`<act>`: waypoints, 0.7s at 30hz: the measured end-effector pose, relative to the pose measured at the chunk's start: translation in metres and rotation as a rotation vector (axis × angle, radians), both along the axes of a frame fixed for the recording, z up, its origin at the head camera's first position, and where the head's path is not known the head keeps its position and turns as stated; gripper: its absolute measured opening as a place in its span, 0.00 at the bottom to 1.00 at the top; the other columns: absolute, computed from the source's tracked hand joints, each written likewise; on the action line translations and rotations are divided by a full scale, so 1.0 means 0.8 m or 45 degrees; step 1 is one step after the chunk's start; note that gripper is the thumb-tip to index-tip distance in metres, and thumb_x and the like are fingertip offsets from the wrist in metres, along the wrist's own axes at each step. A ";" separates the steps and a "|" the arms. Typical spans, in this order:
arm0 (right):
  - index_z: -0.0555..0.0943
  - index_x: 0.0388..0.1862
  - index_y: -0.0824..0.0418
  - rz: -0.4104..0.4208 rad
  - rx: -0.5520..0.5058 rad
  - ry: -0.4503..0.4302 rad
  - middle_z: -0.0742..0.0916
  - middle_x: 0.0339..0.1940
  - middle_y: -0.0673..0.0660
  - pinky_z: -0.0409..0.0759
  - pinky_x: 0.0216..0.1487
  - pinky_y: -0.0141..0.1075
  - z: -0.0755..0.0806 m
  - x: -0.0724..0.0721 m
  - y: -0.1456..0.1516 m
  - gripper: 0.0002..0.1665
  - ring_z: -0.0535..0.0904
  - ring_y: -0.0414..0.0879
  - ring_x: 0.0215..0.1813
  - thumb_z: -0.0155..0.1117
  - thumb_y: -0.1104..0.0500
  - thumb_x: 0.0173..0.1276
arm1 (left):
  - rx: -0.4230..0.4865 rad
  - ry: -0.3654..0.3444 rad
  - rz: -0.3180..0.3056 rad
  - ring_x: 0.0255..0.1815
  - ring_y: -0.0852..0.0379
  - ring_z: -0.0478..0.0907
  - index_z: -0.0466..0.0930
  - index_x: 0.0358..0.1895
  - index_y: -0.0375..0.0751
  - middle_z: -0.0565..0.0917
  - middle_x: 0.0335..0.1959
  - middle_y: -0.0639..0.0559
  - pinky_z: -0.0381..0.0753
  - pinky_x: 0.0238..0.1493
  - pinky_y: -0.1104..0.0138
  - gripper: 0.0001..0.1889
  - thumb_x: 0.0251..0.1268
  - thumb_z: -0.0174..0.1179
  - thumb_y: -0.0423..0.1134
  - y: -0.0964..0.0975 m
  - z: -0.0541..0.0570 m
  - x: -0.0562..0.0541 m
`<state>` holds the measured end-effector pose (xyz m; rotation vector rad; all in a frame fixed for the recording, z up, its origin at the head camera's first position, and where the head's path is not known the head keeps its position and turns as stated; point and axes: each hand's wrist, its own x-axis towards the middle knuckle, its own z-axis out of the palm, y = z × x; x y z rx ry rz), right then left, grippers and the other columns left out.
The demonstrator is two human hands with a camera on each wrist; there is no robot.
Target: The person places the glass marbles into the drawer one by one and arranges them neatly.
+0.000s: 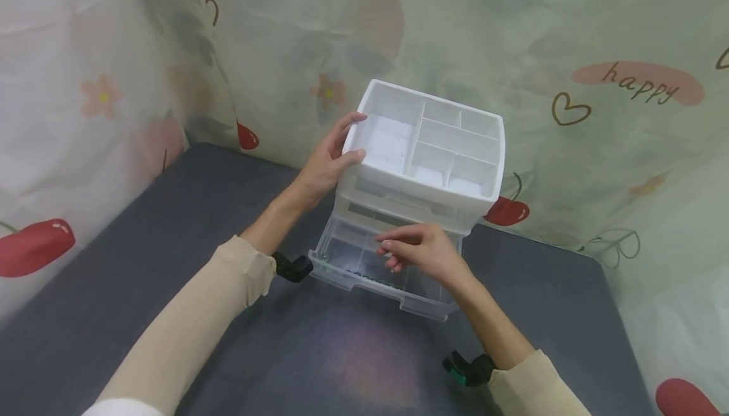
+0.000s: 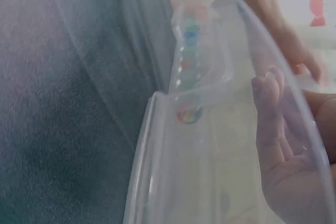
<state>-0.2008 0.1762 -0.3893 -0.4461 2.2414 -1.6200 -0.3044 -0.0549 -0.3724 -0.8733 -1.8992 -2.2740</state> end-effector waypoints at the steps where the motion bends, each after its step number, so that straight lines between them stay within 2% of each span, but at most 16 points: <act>1: 0.83 0.54 0.72 -0.004 -0.011 0.006 0.87 0.43 0.73 0.84 0.38 0.43 0.001 0.003 0.001 0.19 0.86 0.48 0.31 0.67 0.60 0.70 | -0.007 0.002 0.006 0.68 0.48 0.65 0.59 0.74 0.45 0.60 0.75 0.41 0.69 0.57 0.59 0.29 0.72 0.54 0.29 0.000 0.000 0.000; 6: 0.85 0.52 0.68 -0.051 -0.041 0.050 0.87 0.42 0.70 0.84 0.39 0.44 0.012 0.023 0.005 0.17 0.85 0.48 0.30 0.67 0.59 0.70 | -0.024 0.001 0.009 0.69 0.49 0.64 0.59 0.74 0.46 0.59 0.76 0.42 0.68 0.59 0.58 0.29 0.73 0.53 0.29 0.001 0.001 0.001; 12: 0.86 0.49 0.65 -0.090 -0.098 0.090 0.88 0.41 0.68 0.84 0.38 0.44 0.021 0.047 0.005 0.13 0.85 0.48 0.29 0.67 0.59 0.70 | 0.013 -0.018 -0.007 0.66 0.48 0.65 0.59 0.74 0.46 0.59 0.76 0.41 0.68 0.57 0.59 0.29 0.73 0.53 0.28 0.003 0.003 0.002; 17: 0.86 0.49 0.66 -0.081 -0.141 0.099 0.88 0.39 0.67 0.84 0.37 0.45 0.020 0.063 0.005 0.12 0.85 0.48 0.29 0.66 0.60 0.70 | 0.049 -0.020 -0.020 0.62 0.49 0.67 0.59 0.74 0.44 0.61 0.74 0.38 0.70 0.54 0.62 0.29 0.72 0.53 0.27 0.004 0.002 0.001; 21: 0.86 0.49 0.68 -0.067 -0.187 0.069 0.87 0.39 0.69 0.84 0.36 0.45 0.015 0.075 0.003 0.13 0.85 0.47 0.29 0.65 0.61 0.71 | 0.049 -0.029 -0.014 0.63 0.49 0.67 0.59 0.74 0.44 0.60 0.75 0.39 0.70 0.54 0.63 0.29 0.72 0.52 0.27 0.002 0.001 0.003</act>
